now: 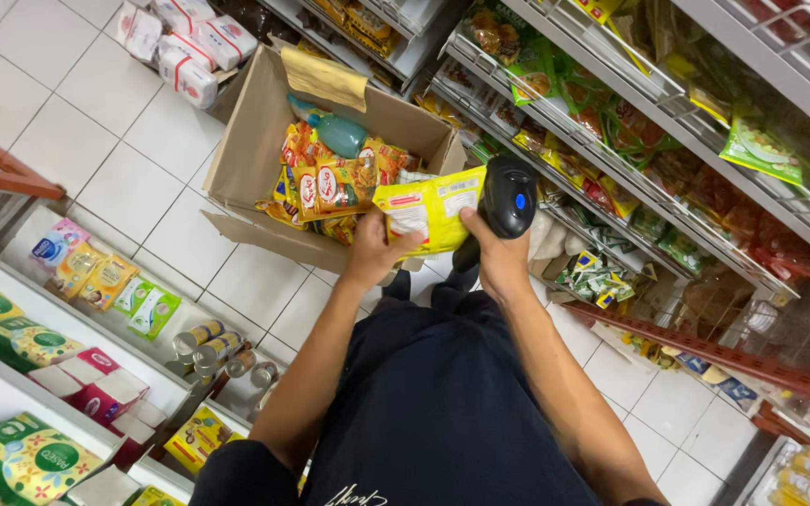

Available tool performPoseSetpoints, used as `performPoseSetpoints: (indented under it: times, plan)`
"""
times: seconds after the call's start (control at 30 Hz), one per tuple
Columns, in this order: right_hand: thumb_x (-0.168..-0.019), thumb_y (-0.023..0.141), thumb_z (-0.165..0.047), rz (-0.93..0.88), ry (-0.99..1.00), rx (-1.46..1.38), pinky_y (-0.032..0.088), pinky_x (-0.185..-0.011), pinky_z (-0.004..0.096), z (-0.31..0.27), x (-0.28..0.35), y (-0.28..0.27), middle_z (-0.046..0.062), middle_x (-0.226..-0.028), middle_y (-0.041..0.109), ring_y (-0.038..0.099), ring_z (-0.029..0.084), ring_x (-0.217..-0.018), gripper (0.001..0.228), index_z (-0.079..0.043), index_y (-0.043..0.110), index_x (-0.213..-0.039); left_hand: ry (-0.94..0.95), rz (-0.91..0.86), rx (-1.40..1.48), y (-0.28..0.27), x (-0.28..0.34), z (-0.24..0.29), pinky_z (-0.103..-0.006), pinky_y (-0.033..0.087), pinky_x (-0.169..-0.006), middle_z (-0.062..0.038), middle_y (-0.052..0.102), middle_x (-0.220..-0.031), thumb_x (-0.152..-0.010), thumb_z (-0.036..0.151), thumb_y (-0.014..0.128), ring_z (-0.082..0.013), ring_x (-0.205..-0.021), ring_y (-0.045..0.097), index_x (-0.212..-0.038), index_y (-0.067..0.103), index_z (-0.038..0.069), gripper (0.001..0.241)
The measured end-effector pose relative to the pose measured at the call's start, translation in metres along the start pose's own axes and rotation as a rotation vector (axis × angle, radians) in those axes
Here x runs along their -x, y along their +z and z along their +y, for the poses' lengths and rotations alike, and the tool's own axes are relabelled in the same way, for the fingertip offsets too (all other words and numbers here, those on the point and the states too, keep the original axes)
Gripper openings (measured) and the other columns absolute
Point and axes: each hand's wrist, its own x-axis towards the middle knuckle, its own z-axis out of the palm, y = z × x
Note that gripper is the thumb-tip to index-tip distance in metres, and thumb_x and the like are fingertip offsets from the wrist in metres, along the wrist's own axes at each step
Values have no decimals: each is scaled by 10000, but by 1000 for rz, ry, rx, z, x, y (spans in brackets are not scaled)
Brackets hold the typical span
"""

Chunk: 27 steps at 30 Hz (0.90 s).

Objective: The person removes packaged snacks from a cardboard box, scans them with a handheld barcode scanner, and places them onto shelves. They also handle a small cloth while moving and scanning items.

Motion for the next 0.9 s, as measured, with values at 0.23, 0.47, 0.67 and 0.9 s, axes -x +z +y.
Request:
performPoseSetpoints:
  times: [0.23, 0.47, 0.67, 0.9]
  plan:
    - [-933, 766, -83, -1, -30, 355, 514, -880, 278, -7, 10, 5, 19, -1076, 701, 640, 114, -969, 239, -38, 679, -1151, -125, 274, -155, -21, 8, -5, -296, 585, -795, -64, 757, -1034, -953, 182, 733, -101, -886, 702, -1146, 688, -23, 285]
    - [-901, 764, -217, -257, 159, 649, 522, -574, 283, -22, 29, 10, 29, -691, 681, 652, 111, -599, 203, -32, 690, -939, -58, 308, -258, -36, 15, -2, -273, 552, -835, -75, 757, -1053, -1018, 219, 668, -80, -920, 670, -1157, 690, -30, 285]
    - [-891, 774, -245, -309, 163, 764, 493, -531, 290, -26, 33, 25, 27, -629, 661, 629, 115, -552, 229, -34, 690, -871, -53, 303, -296, -36, 15, -4, -273, 545, -771, -57, 759, -970, -1034, 227, 660, -72, -854, 656, -1103, 712, -27, 268]
    - [-882, 778, -223, -328, 188, 730, 499, -529, 296, -22, 34, 25, 14, -636, 664, 630, 108, -557, 212, -30, 691, -869, -11, 289, -285, -42, 20, -8, -268, 538, -728, -44, 747, -923, -1039, 254, 656, -69, -810, 639, -1067, 699, -32, 291]
